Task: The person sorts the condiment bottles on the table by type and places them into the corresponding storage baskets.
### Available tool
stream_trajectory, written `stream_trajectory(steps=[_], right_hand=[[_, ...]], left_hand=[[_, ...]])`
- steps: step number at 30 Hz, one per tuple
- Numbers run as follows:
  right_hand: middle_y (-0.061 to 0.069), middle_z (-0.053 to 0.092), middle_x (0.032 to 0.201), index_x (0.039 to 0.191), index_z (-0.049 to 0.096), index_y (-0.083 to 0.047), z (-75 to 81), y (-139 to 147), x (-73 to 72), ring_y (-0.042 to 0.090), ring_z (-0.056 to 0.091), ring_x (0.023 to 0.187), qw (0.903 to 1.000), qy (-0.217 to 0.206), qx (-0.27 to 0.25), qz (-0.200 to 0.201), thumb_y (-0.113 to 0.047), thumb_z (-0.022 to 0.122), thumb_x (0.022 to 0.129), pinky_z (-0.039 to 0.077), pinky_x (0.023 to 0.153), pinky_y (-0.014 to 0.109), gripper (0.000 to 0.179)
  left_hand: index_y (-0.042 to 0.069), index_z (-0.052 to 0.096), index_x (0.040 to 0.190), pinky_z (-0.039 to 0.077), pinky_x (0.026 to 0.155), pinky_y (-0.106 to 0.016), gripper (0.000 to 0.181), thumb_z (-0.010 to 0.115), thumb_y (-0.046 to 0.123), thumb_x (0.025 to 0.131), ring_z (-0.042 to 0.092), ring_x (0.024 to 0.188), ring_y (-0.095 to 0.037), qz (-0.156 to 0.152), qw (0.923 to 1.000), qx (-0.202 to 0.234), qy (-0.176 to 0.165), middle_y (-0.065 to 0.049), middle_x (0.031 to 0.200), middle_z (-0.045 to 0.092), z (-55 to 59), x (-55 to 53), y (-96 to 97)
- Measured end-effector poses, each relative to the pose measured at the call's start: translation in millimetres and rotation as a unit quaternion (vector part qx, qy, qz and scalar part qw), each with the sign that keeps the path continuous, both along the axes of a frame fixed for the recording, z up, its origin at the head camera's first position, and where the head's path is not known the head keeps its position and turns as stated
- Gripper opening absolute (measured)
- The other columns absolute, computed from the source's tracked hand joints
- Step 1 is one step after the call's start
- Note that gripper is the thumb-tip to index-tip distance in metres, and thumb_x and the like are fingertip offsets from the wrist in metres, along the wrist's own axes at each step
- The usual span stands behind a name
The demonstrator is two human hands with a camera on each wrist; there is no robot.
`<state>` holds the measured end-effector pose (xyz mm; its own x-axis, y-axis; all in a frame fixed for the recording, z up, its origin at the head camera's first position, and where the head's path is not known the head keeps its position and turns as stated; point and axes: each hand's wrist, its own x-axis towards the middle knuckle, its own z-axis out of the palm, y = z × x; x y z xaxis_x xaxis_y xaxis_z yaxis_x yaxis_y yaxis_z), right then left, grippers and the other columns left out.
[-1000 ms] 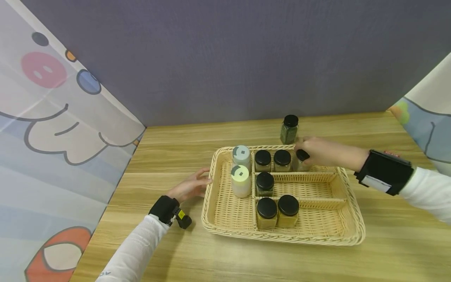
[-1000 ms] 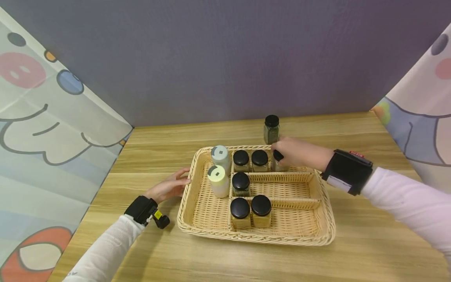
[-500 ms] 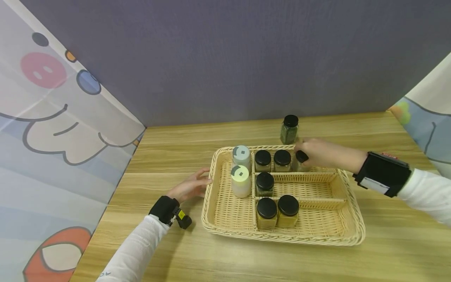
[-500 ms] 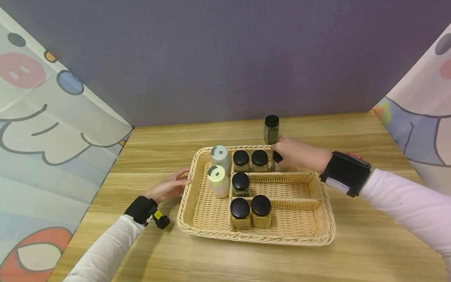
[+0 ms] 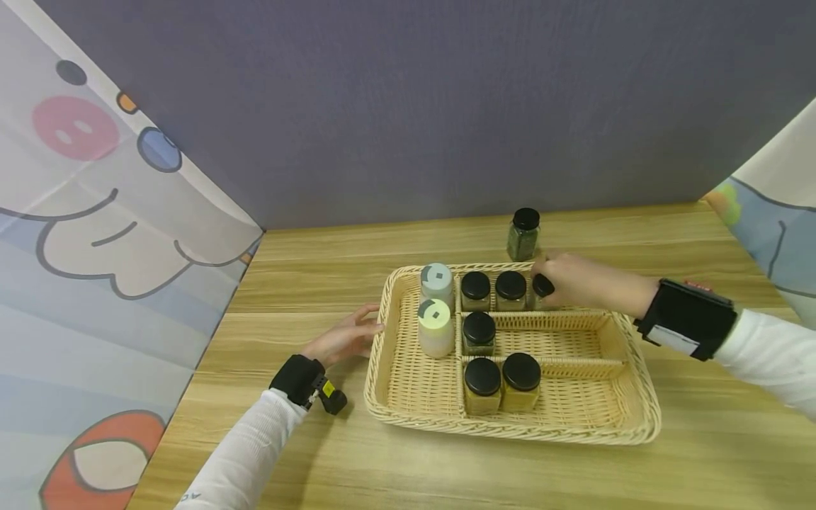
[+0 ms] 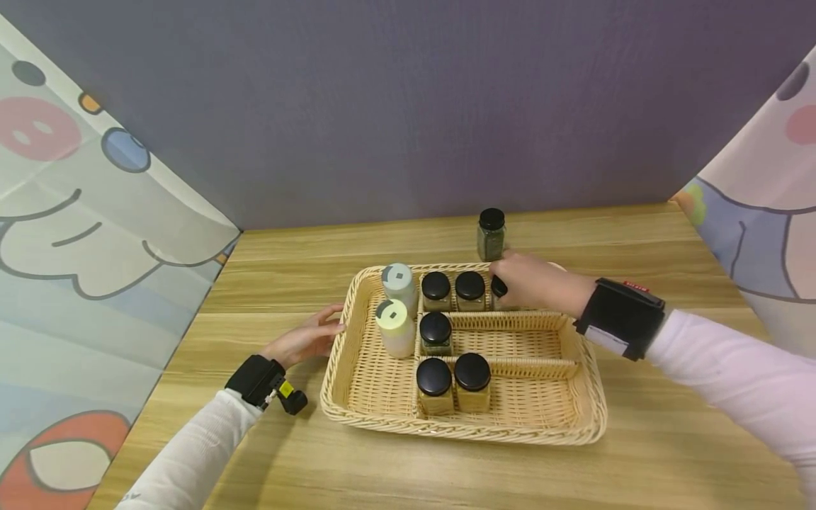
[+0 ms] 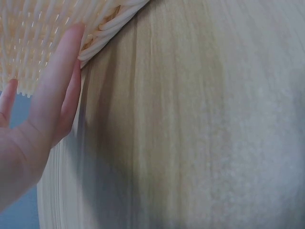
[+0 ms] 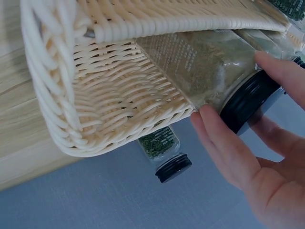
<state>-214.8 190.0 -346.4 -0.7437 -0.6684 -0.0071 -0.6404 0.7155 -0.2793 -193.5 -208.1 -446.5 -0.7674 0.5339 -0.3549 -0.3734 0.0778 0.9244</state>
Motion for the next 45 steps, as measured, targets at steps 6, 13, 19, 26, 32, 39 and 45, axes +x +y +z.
stream_trajectory(steps=[6,13,19,26,32,39,45], right_hand=[[0.026,0.055,0.094,0.098,0.056,0.004,-0.4,-2.6,1.2,0.033,0.056,0.076,0.9997,-0.005,0.017,-0.016,-0.011,0.073,0.064,0.054,0.067,0.047,0.04],[0.033,0.051,0.105,0.106,0.053,0.004,0.2,-5.9,1.4,0.038,0.056,0.081,0.9977,-0.028,0.049,-0.037,-0.014,0.071,0.069,0.053,0.07,0.049,0.045],[0.033,0.051,0.107,0.111,0.049,0.005,-1.7,-5.9,-0.5,0.038,0.056,0.083,0.9986,-0.022,0.039,-0.03,-0.014,0.071,0.069,0.053,0.071,0.048,0.051],[0.024,0.058,0.098,0.108,0.049,0.006,-2.7,-5.4,-3.5,0.032,0.057,0.08,0.9993,-0.029,0.022,-0.003,-0.012,0.073,0.065,0.054,0.067,0.044,0.052],[0.026,0.058,0.098,0.107,0.05,0.007,-0.8,-4.9,-4.3,0.031,0.057,0.08,0.9986,-0.045,0.029,-0.007,-0.015,0.072,0.065,0.053,0.067,0.044,0.052],[0.027,0.056,0.104,0.109,0.049,0.004,13.1,-0.8,-9.8,0.035,0.056,0.084,0.9977,-0.062,0.026,-0.005,-0.021,0.069,0.071,0.051,0.072,0.049,0.049],[0.025,0.057,0.105,0.11,0.049,0.003,27.1,2.8,-19.8,0.039,0.053,0.093,0.9976,-0.067,0.018,-0.002,-0.03,0.062,0.08,0.048,0.08,0.054,0.046]], left_hand=[[0.016,0.024,0.131,0.047,0.084,-0.053,0.047,0.045,0.009,0.09,0.046,0.108,-0.034,-0.002,1.0,-0.003,-0.002,-0.02,0.126,0.042,-0.7,-0.6,0.0],[0.016,0.024,0.132,0.046,0.084,-0.054,0.048,0.046,0.009,0.089,0.047,0.108,-0.034,0.0,1.0,-0.002,-0.006,-0.019,0.124,0.043,-1.2,-0.6,0.0],[0.016,0.025,0.131,0.046,0.084,-0.054,0.048,0.045,0.007,0.089,0.047,0.107,-0.034,0.004,1.0,0.006,-0.005,-0.019,0.126,0.04,-0.4,0.7,0.8],[0.016,0.025,0.131,0.046,0.084,-0.054,0.048,0.045,0.007,0.089,0.047,0.106,-0.034,0.002,1.0,0.008,-0.004,-0.02,0.126,0.041,-1.2,1.1,0.1],[0.016,0.024,0.132,0.045,0.085,-0.055,0.049,0.045,0.006,0.089,0.047,0.107,-0.034,0.002,0.9999,0.011,-0.006,-0.021,0.126,0.041,-0.7,0.4,1.0],[0.016,0.025,0.131,0.046,0.083,-0.054,0.047,0.044,0.005,0.089,0.048,0.106,-0.034,0.008,0.9999,0.006,-0.004,-0.018,0.123,0.044,0.6,0.4,1.4],[0.016,0.025,0.131,0.047,0.083,-0.054,0.047,0.044,0.006,0.089,0.048,0.106,-0.034,0.009,0.9999,0.005,-0.004,-0.018,0.124,0.044,0.5,0.6,1.3]])
